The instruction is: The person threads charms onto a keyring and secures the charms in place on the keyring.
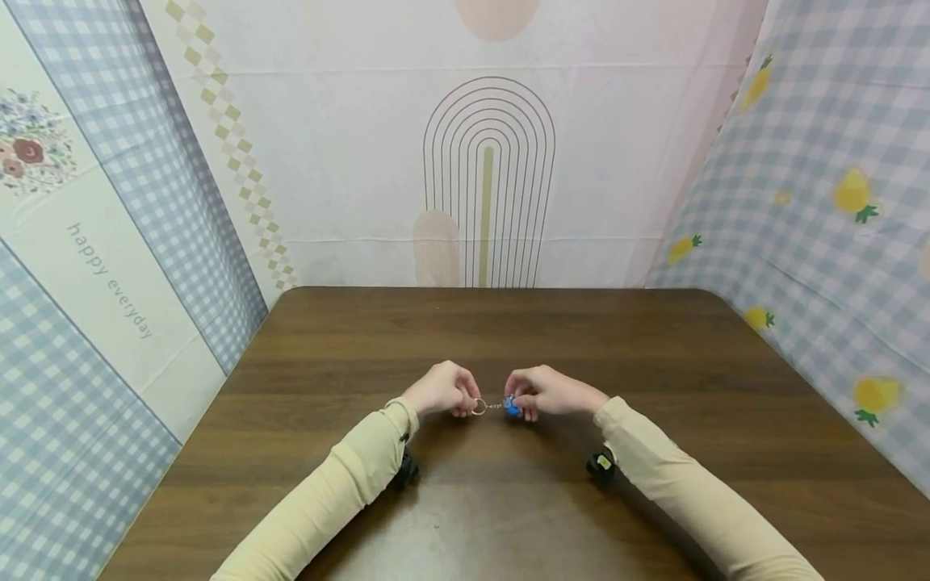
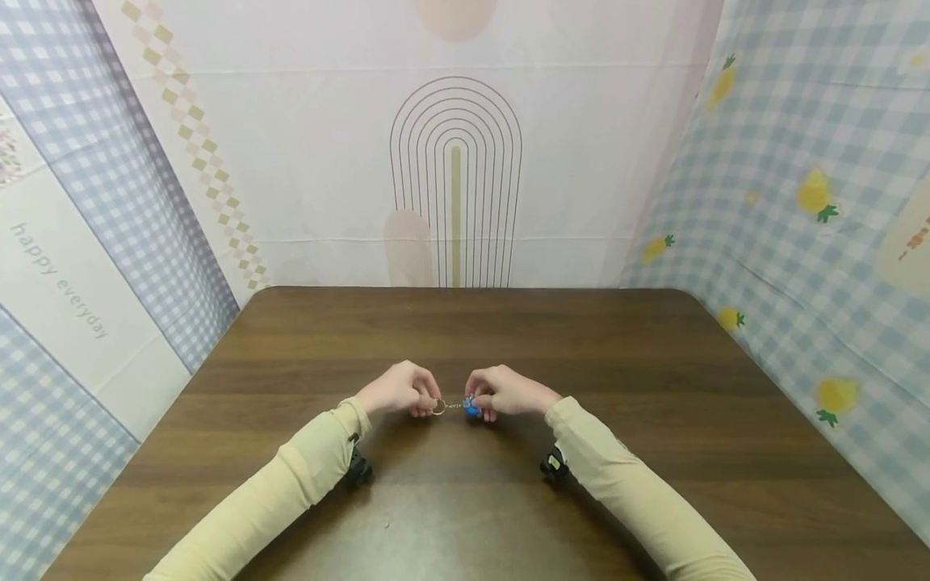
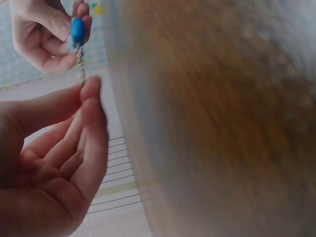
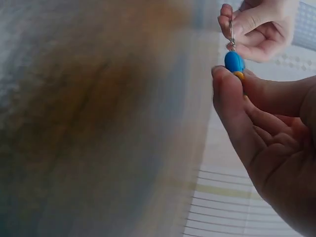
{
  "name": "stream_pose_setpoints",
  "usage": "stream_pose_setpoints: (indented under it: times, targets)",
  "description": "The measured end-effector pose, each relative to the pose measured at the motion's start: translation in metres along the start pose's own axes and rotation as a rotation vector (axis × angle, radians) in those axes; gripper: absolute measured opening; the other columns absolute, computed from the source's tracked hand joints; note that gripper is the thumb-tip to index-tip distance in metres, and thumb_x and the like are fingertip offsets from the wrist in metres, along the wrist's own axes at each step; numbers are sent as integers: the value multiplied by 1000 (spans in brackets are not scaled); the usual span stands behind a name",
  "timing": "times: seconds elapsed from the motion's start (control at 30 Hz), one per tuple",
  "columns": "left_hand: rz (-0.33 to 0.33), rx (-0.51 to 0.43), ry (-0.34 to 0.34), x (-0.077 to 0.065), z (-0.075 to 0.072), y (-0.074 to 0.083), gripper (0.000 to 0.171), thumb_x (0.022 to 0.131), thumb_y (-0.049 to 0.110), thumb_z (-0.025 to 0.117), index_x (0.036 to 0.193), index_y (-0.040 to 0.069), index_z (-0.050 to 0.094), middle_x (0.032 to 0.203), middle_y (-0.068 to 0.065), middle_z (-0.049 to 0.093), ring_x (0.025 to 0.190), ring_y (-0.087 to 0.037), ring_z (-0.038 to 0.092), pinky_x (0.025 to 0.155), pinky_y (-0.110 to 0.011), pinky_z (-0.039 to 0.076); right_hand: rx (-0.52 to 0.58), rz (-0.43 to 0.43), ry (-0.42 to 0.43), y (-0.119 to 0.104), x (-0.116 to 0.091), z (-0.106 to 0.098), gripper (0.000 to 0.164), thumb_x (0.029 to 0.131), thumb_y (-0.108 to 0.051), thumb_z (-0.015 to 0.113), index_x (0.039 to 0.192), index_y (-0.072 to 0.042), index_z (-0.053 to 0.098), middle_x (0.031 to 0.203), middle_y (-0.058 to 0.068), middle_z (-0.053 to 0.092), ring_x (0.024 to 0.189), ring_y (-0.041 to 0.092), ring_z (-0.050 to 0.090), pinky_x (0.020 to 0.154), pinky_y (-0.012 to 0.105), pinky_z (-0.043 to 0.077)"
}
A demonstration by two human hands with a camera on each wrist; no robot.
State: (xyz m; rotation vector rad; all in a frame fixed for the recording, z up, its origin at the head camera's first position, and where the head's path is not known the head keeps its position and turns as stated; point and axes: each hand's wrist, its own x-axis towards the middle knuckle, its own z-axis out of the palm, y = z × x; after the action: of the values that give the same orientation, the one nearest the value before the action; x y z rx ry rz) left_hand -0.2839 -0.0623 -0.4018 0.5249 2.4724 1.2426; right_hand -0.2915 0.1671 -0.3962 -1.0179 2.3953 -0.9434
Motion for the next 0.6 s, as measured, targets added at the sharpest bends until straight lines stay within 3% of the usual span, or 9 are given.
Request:
stream_pose_setpoints:
  times: [0.2, 0.6]
  targets:
    - [-63, 76, -88, -2, 5, 2, 7, 79, -7, 69, 76, -2, 65, 61, -7, 65, 52, -10, 60, 51, -23, 56, -28, 39, -92, -2, 2, 9, 7, 96, -2, 54, 99, -2, 60, 71, 8, 64, 55, 9, 58, 54, 27, 55]
    - [-110, 200, -95, 4, 5, 5, 14, 78, -3, 74, 68, 2, 66, 56, -3, 61, 48, -10, 58, 51, -24, 56, -85, 137, -125, -7, 6, 8, 5, 94, -5, 59, 98, -5, 57, 68, 5, 67, 52, 10, 57, 52, 27, 54]
